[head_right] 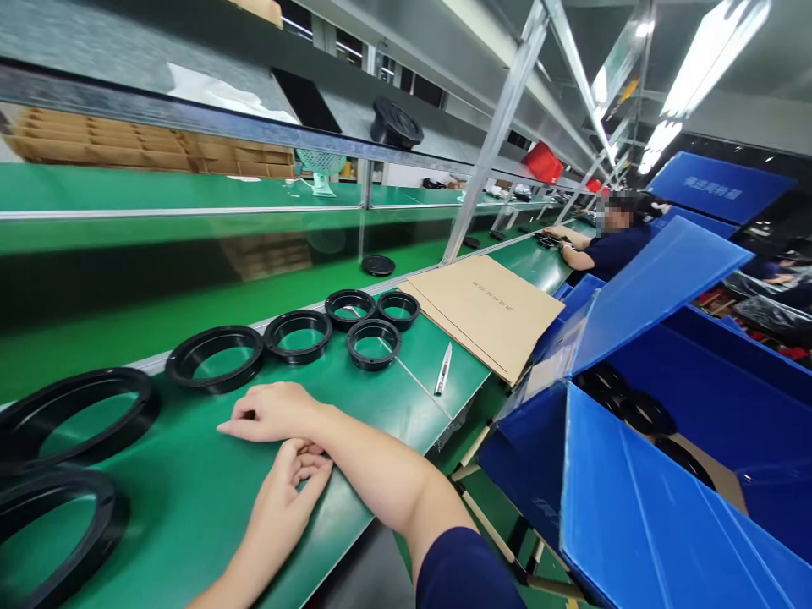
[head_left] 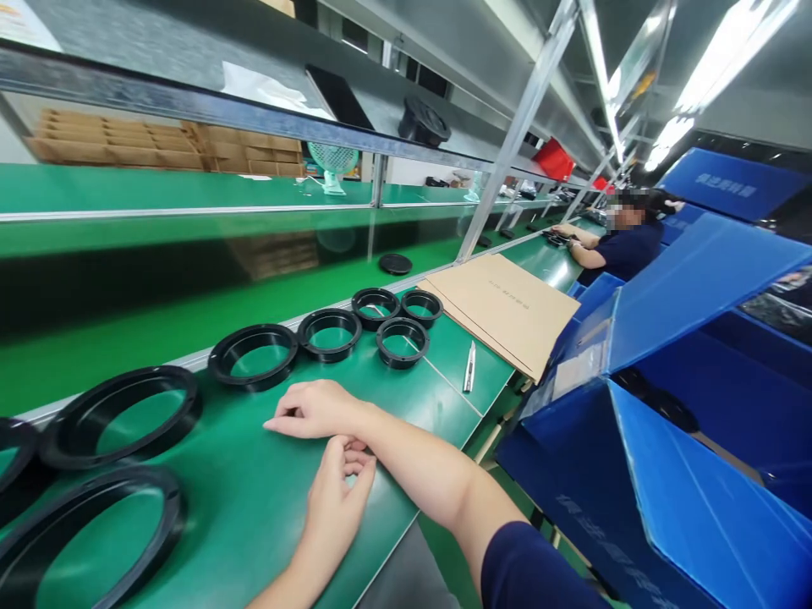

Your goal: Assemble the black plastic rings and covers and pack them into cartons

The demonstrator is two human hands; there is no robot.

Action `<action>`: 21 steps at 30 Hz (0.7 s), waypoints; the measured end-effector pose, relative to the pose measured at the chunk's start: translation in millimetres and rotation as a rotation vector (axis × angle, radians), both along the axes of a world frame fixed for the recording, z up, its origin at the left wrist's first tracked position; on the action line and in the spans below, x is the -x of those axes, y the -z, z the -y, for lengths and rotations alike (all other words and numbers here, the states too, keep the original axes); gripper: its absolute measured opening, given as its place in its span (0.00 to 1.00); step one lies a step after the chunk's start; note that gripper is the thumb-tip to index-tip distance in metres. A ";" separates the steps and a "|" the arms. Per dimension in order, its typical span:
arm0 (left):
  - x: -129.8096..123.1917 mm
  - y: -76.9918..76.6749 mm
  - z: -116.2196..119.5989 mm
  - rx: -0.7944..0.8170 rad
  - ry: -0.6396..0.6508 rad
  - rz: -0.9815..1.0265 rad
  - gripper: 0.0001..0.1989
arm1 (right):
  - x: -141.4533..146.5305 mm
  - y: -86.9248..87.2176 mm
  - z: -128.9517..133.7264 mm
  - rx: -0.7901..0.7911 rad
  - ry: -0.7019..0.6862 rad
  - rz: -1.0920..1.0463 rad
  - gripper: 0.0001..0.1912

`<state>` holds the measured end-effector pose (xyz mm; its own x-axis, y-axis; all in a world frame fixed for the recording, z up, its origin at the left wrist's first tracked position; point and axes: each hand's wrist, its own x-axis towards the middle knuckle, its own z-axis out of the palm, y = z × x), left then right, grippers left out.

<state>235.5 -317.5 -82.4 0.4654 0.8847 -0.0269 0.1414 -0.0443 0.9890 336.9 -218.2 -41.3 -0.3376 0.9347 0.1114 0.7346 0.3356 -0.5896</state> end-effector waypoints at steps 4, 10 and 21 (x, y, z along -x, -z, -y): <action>0.1 -2.5 -1.7 0.018 0.006 -0.006 0.20 | -1.6 3.7 -1.7 -0.023 -0.004 -0.003 0.11; -2.1 -9.7 1.0 0.058 -0.041 0.069 0.20 | 2.0 1.1 3.6 -0.240 0.077 -0.417 0.13; -2.2 11.0 2.5 0.172 -0.048 0.135 0.22 | -160.8 -126.6 -171.7 0.023 1.074 -1.158 0.03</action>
<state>237.7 -320.0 -93.4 0.4327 0.8936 -0.1194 0.0047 0.1303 0.9915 497.6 -46.5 85.3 0.7110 0.6774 -0.1886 -0.2197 -0.0408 -0.9747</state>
